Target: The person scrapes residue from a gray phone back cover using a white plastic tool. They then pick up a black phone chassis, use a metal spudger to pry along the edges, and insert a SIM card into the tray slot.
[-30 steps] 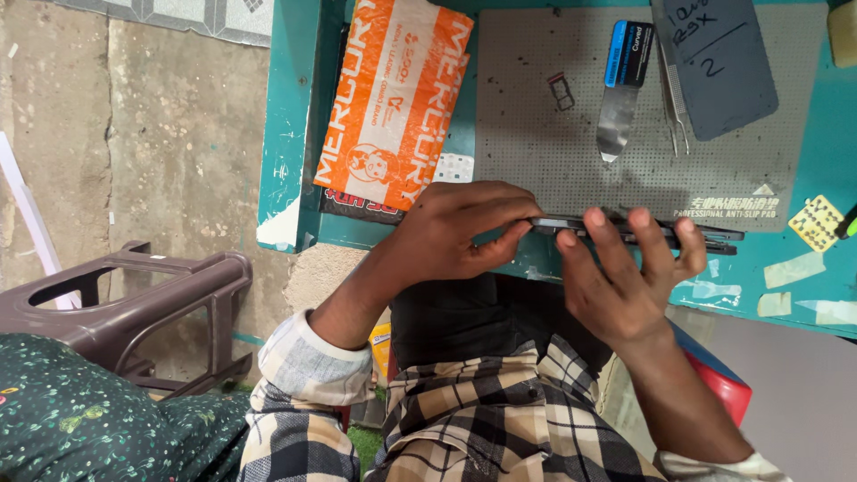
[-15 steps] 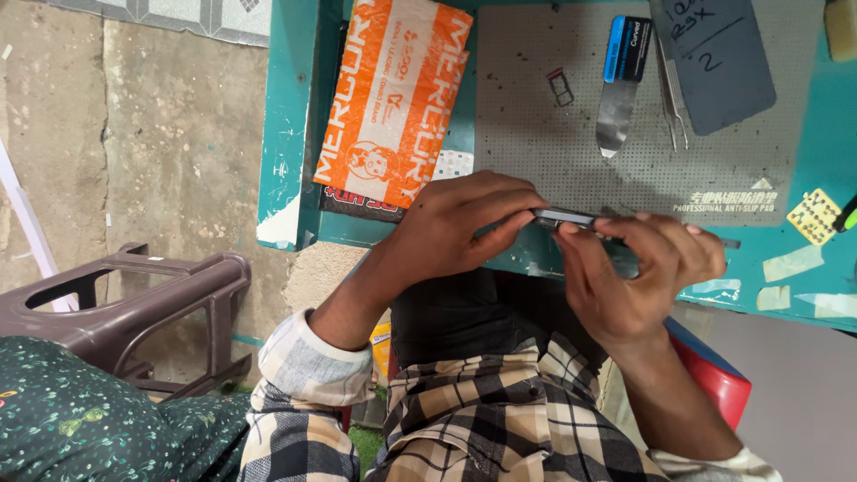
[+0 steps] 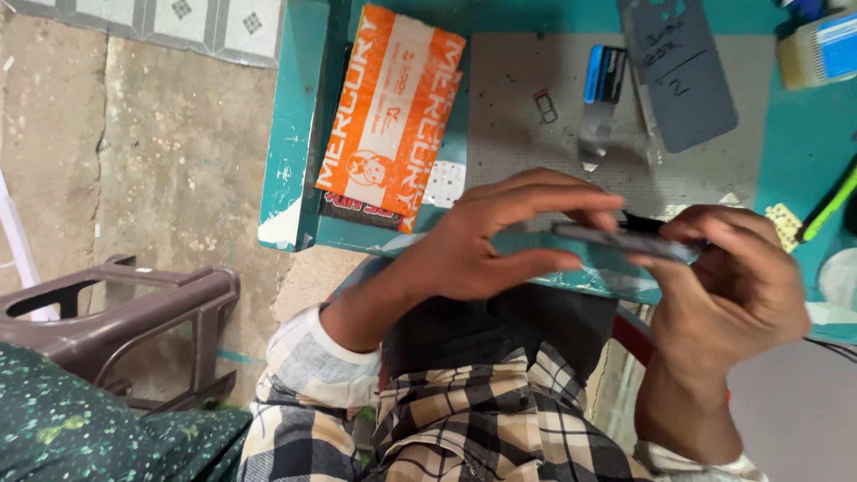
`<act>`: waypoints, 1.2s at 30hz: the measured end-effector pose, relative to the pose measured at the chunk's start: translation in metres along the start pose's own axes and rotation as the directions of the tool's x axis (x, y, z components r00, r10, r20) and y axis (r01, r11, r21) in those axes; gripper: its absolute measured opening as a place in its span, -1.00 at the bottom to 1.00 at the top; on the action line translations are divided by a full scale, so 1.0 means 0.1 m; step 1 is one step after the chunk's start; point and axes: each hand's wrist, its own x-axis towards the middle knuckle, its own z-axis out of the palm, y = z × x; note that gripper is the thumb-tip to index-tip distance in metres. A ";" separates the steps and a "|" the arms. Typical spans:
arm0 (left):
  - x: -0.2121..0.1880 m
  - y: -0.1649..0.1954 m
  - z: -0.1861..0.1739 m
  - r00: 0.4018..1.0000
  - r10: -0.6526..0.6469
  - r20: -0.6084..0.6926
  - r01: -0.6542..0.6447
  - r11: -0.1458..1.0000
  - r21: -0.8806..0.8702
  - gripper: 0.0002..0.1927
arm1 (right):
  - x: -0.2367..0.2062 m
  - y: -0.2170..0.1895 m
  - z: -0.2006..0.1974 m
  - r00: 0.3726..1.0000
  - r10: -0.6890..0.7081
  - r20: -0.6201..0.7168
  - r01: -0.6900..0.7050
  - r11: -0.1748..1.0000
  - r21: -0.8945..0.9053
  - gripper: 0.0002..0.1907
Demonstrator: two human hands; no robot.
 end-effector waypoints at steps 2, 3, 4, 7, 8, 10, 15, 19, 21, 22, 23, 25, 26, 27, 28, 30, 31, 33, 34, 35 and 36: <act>0.10 0.09 0.11 0.993 0.119 -0.002 -0.119 0.992 -0.038 -0.56 | 0.02 0.04 -0.01 0.991 0.094 -0.095 -0.066 0.962 0.266 -0.58; 0.15 0.13 0.18 0.986 0.168 -0.006 -0.168 0.985 -0.038 -0.58 | 0.05 0.07 0.00 0.982 0.137 -0.130 -0.079 0.923 0.376 -0.58; 0.20 0.16 0.25 0.980 0.198 -0.015 -0.198 0.980 0.001 -0.58 | 0.10 0.11 0.01 0.970 0.183 -0.159 -0.085 0.872 0.482 -0.57; 0.27 0.27 0.42 0.931 0.353 -0.096 -0.309 0.899 0.310 -0.56 | 0.19 0.15 0.09 0.969 0.176 -0.173 -0.042 0.808 0.587 -0.54; 0.29 0.29 0.43 0.903 0.421 -0.090 -0.350 0.839 0.416 -0.56 | 0.19 0.15 0.16 0.988 0.072 -0.137 0.004 0.872 0.489 -0.49; 0.32 0.31 0.43 0.834 0.550 -0.040 -0.422 0.684 0.594 -0.59 | 0.17 0.12 0.23 0.998 0.026 -0.064 0.010 0.864 0.504 -0.41; 0.38 0.28 0.40 0.780 0.596 0.191 -0.467 0.351 0.811 -0.66 | 0.20 0.18 0.27 0.982 0.166 0.095 -0.163 0.461 0.872 -0.18; 0.39 0.21 0.46 0.782 0.557 0.279 -0.470 0.231 0.852 -0.71 | 0.30 0.41 0.26 0.951 0.268 0.155 -0.219 0.230 0.948 0.02; 0.40 0.18 0.47 0.783 0.542 0.306 -0.473 0.199 0.858 -0.73 | 0.28 0.48 0.29 0.982 0.018 0.190 -0.185 0.327 0.927 0.11; 0.40 0.18 0.47 0.786 0.532 0.315 -0.469 0.180 0.864 -0.75 | 0.27 0.51 0.30 0.977 -0.055 0.204 -0.173 0.347 0.922 0.15; 0.40 0.17 0.47 0.788 0.523 0.326 -0.466 0.158 0.871 -0.77 | 0.26 0.52 0.31 0.979 -0.023 0.204 -0.186 0.315 0.930 0.18; 0.40 0.19 0.48 0.795 0.512 0.324 -0.459 0.159 0.874 -0.76 | 0.23 0.54 0.32 0.978 0.009 0.208 -0.202 0.274 0.940 0.20; 0.40 0.20 0.48 0.799 0.506 0.324 -0.455 0.157 0.877 -0.75 | 0.22 0.54 0.33 0.977 0.007 0.212 -0.206 0.264 0.942 0.19; 0.40 0.20 0.48 0.800 0.505 0.324 -0.452 0.152 0.879 -0.76 | 0.21 0.55 0.33 0.977 0.003 0.215 -0.209 0.255 0.944 0.18; 0.41 0.21 0.49 0.800 0.506 0.324 -0.450 0.147 0.881 -0.76 | 0.22 0.56 0.33 0.977 -0.009 0.215 -0.206 0.249 0.946 0.18; 0.43 0.23 0.49 0.811 0.486 0.325 -0.448 0.159 0.880 -0.76 | 0.23 0.61 0.35 0.977 -0.028 0.213 -0.200 0.238 0.950 0.19; 0.44 0.25 0.49 0.820 0.469 0.328 -0.450 0.174 0.876 -0.75 | 0.24 0.63 0.35 0.976 -0.034 0.217 -0.203 0.242 0.949 0.20; 0.47 0.30 0.48 0.848 0.428 0.314 -0.438 0.229 0.870 -0.74 | 0.25 0.68 0.32 0.973 -0.048 0.226 -0.207 0.253 0.945 0.21; 0.48 0.33 0.46 0.865 0.403 0.299 -0.423 0.265 0.867 -0.73 | 0.26 0.71 0.31 0.968 -0.066 0.240 -0.218 0.243 0.945 0.21; 0.49 0.36 0.46 0.883 0.376 0.282 -0.404 0.300 0.864 -0.71 | 0.26 0.73 0.28 0.963 -0.085 0.257 -0.231 0.232 0.945 0.21; 0.51 0.39 0.45 0.919 0.326 0.221 -0.336 0.356 0.872 -0.63 | 0.25 0.75 0.27 0.956 -0.106 0.275 -0.248 0.217 0.944 0.21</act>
